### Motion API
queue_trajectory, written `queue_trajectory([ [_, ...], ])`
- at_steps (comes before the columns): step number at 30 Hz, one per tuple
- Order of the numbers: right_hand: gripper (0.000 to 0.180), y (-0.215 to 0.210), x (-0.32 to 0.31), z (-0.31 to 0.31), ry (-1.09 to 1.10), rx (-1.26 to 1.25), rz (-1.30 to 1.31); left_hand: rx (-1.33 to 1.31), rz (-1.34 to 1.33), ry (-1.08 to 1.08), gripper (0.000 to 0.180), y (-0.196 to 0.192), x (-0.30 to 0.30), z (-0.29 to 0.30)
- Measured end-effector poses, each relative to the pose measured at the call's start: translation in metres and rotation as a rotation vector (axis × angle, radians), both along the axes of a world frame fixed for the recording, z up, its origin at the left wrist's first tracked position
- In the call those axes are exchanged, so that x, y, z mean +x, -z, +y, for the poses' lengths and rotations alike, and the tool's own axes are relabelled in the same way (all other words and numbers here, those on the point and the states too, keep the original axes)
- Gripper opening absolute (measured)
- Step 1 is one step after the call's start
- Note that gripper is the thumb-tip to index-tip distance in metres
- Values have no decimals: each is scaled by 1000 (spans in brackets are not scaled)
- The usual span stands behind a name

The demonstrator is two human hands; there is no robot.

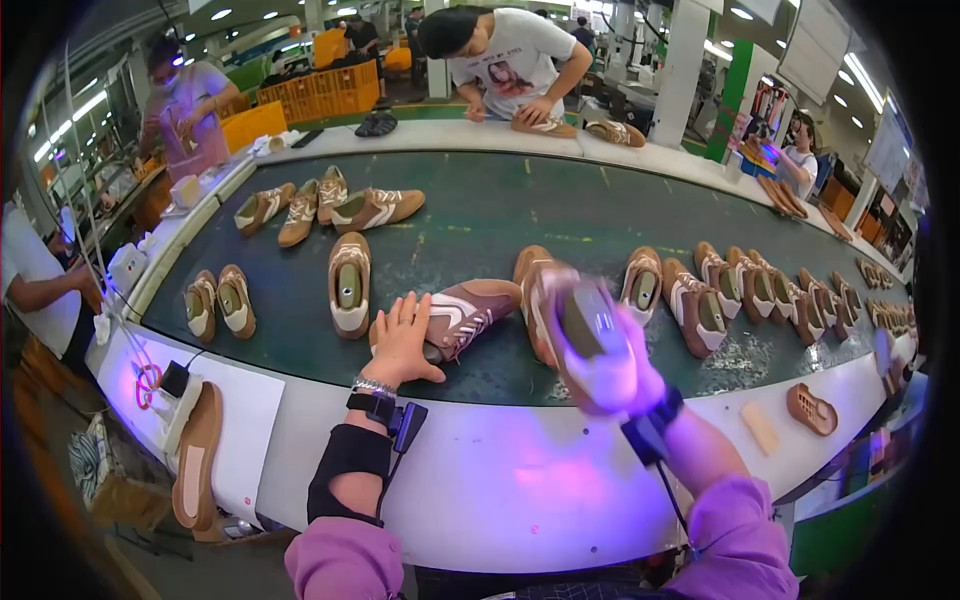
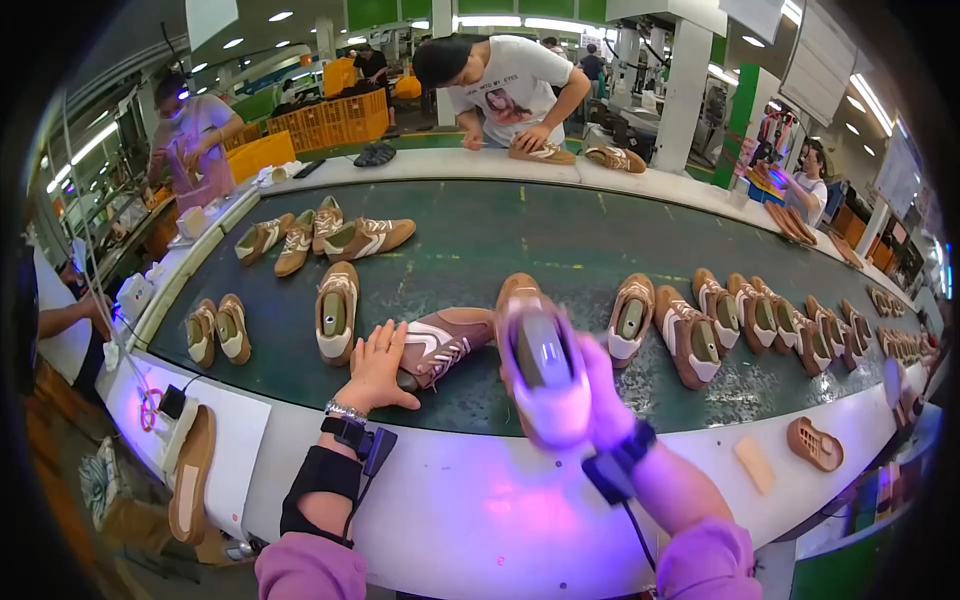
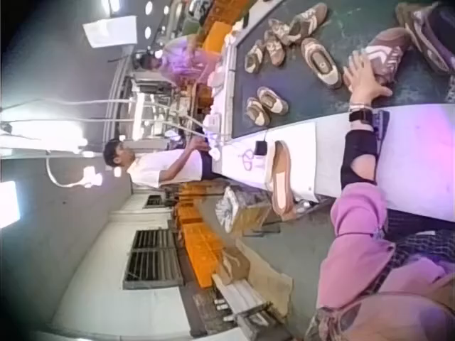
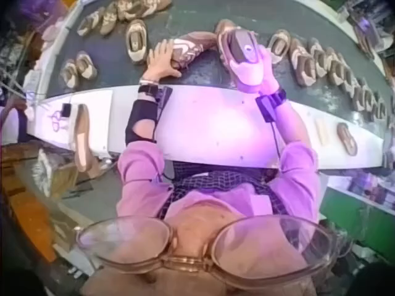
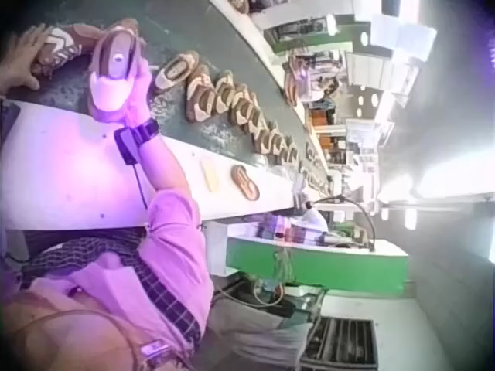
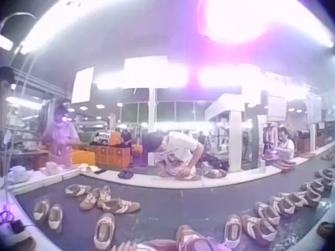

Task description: The recorder is inspecting and cleaning shoes on a factory assembly line.

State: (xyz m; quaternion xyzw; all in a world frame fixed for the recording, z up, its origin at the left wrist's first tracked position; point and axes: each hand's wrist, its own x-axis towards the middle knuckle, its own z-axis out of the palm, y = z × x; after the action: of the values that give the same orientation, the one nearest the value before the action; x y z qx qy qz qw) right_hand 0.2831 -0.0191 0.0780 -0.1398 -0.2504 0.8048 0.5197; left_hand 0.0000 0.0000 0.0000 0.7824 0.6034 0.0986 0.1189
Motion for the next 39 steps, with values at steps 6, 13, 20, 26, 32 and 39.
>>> queue_trajectory([
  [6, 44, 34, 10, 201, 448, -7, -337, 58, 48, 56, 129, -8, 17, 16],
  [13, 30, 34, -46, 130, 419, 179, -1056, 122, 121, -70, 123, 7, -6, 15],
  [20, 53, 63, 7, 46, 738, 523, -1834, 67, 30, -37, 99, -19, -9, 34],
  [26, 65, 71, 20, 61, 355, 64, -1749, -221, -468, -216, 67, -36, -18, 28],
  [32, 31, 55, 57, 39, 299, -119, -964, -306, -644, -295, 67, -87, -45, -57],
  [39, 45, 6, 29, -85, 10, -75, -694, -353, -631, -508, 68, -97, -73, -175],
])
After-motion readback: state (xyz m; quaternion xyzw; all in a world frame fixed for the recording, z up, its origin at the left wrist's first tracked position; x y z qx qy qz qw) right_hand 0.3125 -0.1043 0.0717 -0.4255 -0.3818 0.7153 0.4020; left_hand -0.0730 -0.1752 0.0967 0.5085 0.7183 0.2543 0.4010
